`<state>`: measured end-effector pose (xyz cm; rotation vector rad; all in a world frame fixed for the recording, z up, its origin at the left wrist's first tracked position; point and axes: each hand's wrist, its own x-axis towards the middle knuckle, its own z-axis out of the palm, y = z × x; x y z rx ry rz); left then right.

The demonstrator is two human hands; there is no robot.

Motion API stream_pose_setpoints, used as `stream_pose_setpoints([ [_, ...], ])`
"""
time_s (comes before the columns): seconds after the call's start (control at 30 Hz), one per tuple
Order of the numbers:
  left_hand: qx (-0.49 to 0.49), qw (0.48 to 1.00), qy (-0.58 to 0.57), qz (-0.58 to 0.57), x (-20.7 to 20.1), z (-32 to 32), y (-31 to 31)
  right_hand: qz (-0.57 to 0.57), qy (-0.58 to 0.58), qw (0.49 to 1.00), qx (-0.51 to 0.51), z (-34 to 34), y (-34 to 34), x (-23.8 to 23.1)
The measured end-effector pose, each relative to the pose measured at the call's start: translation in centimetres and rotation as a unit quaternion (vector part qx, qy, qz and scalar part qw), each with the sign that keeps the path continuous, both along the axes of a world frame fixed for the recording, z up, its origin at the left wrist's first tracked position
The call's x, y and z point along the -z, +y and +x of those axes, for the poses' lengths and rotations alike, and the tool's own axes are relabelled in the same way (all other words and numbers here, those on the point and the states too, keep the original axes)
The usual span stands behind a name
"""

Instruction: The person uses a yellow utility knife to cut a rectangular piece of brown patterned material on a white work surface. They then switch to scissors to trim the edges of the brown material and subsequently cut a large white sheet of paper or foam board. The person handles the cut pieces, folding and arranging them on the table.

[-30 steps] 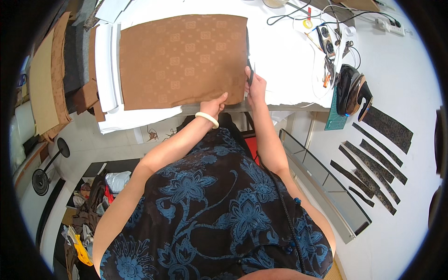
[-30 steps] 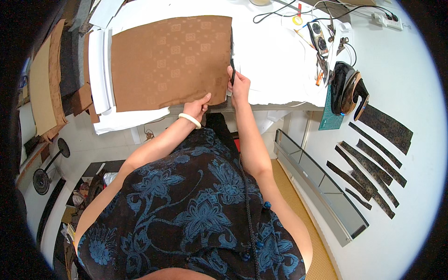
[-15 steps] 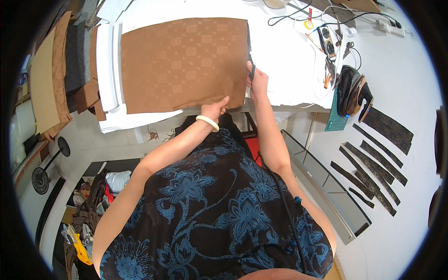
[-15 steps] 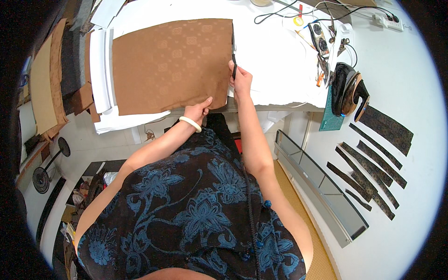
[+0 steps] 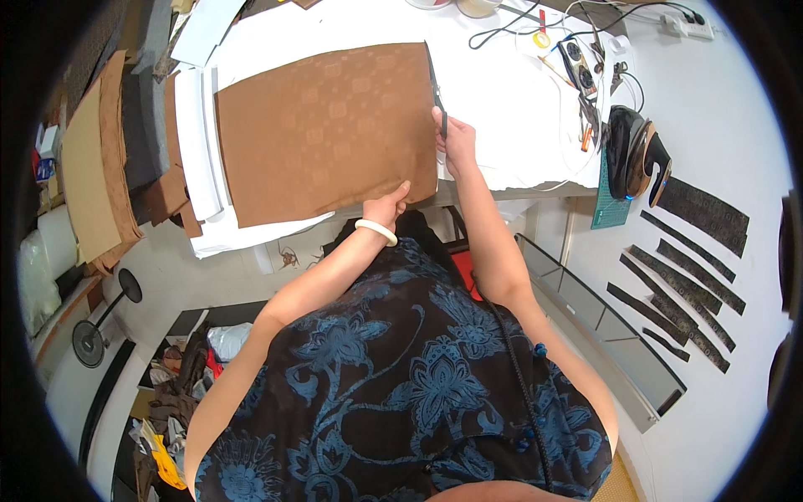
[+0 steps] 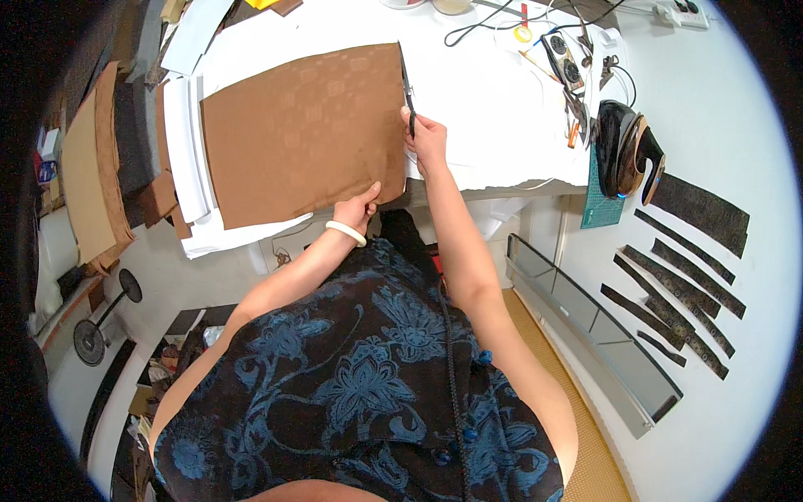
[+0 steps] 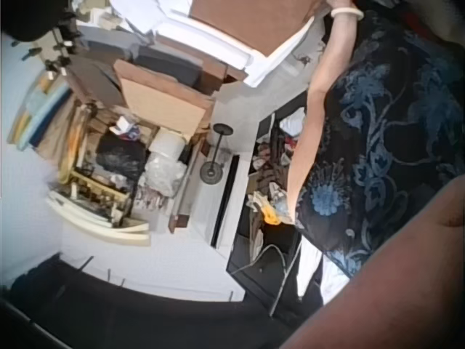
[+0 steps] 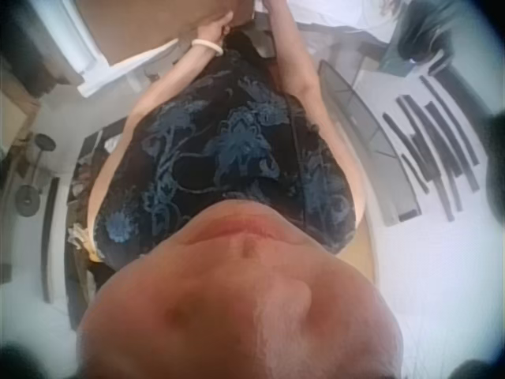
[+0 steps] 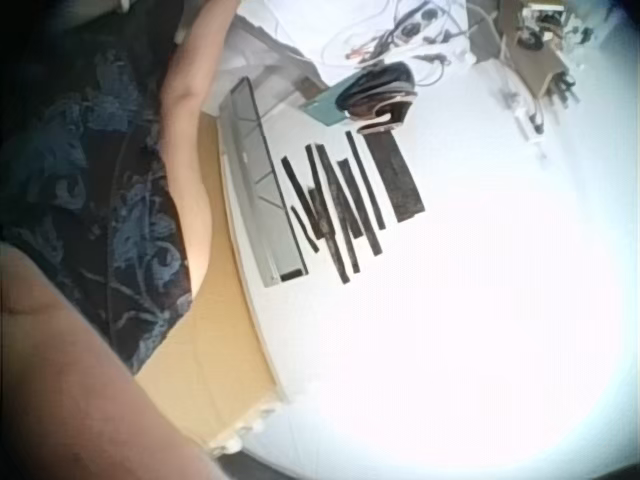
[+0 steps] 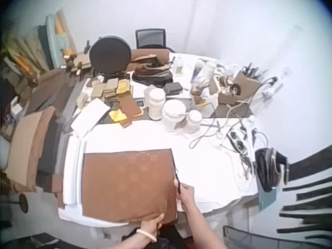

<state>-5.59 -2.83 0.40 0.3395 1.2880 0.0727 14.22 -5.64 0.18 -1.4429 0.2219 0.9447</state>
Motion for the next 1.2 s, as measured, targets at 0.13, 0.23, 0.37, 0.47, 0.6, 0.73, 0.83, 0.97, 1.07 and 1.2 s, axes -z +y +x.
stream_pose_setpoints([
  [0.13,-0.028,1.000,-0.003,0.008,-1.0,0.5,0.0,0.013,0.002,1.000,-0.007,-0.1,-0.3,0.0],
  [0.23,-0.069,0.997,-0.018,0.022,-0.3,0.5,0.2,0.021,-0.017,0.999,-0.024,0.3,-0.9,-0.5],
  [0.37,-0.064,0.997,-0.002,0.041,-0.1,0.7,1.3,0.025,-0.050,0.998,-0.022,1.0,-1.0,-1.3],
  [0.47,-0.066,0.996,-0.004,0.051,0.0,0.4,0.9,0.039,-0.056,0.997,-0.019,1.9,-0.8,-1.9],
  [0.6,-0.109,0.994,-0.002,0.033,0.5,0.5,1.4,0.054,-0.058,0.997,-0.014,2.7,-1.7,-3.0],
  [0.73,-0.149,0.989,-0.017,0.005,1.2,1.2,5.2,0.038,-0.079,0.996,0.012,2.5,-5.0,-4.9],
  [0.83,-0.045,0.993,0.023,-0.107,-1.6,2.4,4.9,0.008,-0.086,0.996,0.033,2.3,-8.8,-5.3],
  [0.97,0.269,0.961,-0.059,0.031,-5.1,6.8,1.2,-0.006,-0.095,0.991,0.095,1.1,-13.7,-6.4],
  [1.07,0.292,0.832,0.053,0.469,-1.1,14.7,4.0,-0.015,-0.106,0.986,0.127,0.1,-16.8,-6.6],
  [1.2,0.332,0.657,0.183,0.651,5.1,20.0,7.8,-0.018,-0.095,0.985,0.141,-1.3,-19.9,-6.2],
])
